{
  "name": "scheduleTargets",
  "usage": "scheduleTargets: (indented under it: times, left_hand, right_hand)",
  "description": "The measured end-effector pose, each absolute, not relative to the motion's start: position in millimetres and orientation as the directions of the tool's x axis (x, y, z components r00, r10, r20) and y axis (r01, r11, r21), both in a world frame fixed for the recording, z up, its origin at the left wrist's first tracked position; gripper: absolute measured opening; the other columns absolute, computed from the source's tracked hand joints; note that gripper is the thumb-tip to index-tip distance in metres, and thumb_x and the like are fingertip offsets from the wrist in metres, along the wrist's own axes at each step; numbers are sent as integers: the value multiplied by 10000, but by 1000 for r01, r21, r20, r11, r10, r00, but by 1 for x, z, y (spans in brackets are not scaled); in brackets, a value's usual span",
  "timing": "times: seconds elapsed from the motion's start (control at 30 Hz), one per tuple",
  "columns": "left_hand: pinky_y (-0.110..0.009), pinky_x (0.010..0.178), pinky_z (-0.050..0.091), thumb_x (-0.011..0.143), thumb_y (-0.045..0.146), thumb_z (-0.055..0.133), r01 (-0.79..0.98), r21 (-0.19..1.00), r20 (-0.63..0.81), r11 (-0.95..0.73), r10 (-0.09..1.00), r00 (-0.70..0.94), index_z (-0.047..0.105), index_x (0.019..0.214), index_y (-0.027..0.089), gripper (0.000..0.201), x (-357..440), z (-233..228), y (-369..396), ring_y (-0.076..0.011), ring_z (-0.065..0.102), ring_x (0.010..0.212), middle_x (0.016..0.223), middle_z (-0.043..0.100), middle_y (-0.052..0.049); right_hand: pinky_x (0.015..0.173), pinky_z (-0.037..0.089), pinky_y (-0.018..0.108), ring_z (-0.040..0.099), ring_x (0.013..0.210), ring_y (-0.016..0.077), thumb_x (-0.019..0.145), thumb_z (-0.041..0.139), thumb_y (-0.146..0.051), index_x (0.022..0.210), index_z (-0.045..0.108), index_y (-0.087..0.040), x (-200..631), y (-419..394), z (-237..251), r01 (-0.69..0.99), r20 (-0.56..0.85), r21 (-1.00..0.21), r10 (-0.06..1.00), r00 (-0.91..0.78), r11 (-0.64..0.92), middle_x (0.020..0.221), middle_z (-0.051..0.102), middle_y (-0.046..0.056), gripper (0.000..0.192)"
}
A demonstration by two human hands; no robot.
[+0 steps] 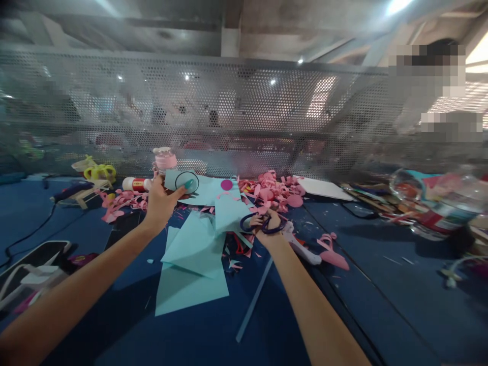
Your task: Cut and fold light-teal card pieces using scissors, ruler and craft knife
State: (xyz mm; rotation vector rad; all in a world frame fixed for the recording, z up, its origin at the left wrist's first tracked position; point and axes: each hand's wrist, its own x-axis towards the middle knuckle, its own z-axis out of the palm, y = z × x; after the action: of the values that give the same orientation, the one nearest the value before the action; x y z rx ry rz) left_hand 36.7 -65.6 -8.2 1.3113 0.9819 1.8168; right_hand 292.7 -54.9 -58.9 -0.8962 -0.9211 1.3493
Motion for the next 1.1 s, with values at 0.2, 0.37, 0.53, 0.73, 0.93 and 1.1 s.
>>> scheduleTargets:
  times: [0.2,0.37,0.53,0.73,0.93,1.1]
  left_hand:
    - [-319,645,564,568,314,783,-156,880,428,-449,891,-151,459,943,186,512,39,-11,-67,-173,650,711,855,618,-28]
    - [-299,630,551,541,280,797,-178,894,392,-410,911,-128,472,916,170,508,44,-13,-68,-155,642,663,771,635,-12]
    - [-275,608,537,514,276,808,-245,893,362,-379,925,-113,498,899,149,510,52,-13,-74,-136,621,632,743,638,-6]
    - [-260,635,519,550,293,790,-264,904,338,-337,940,-44,527,905,149,465,57,-21,-79,-137,619,667,786,650,-12]
    - [-246,616,509,561,289,783,-259,905,344,-337,939,-19,530,890,149,438,61,-22,-81,-125,600,640,766,646,-3]
    - [-244,617,513,574,285,775,-258,902,356,-347,934,-12,525,895,151,428,62,-23,-82,-121,593,640,762,636,2]
  right_hand:
    - [319,289,198,335,357,69,714,522,-597,615,464,-206,252,-81,-63,-322,60,-945,998,2,57,464,417,-40,408]
    - [336,327,169,389,377,52,734,587,-526,788,478,-201,221,-110,-73,-53,191,-981,981,-41,189,539,460,-70,347]
    - [353,322,179,374,386,53,805,483,-545,781,446,-202,207,-125,-73,30,218,-975,971,-103,222,520,413,-77,346]
    - [383,339,195,379,399,60,799,457,-587,715,398,-211,203,-126,-74,14,224,-973,958,-181,230,500,406,-71,390]
    - [381,310,187,363,412,55,807,464,-572,743,401,-210,204,-124,-80,-8,225,-974,957,-183,228,525,404,-73,373]
    - [378,303,181,355,414,55,823,466,-544,756,396,-210,205,-123,-85,-31,231,-973,960,-161,229,530,404,-76,348]
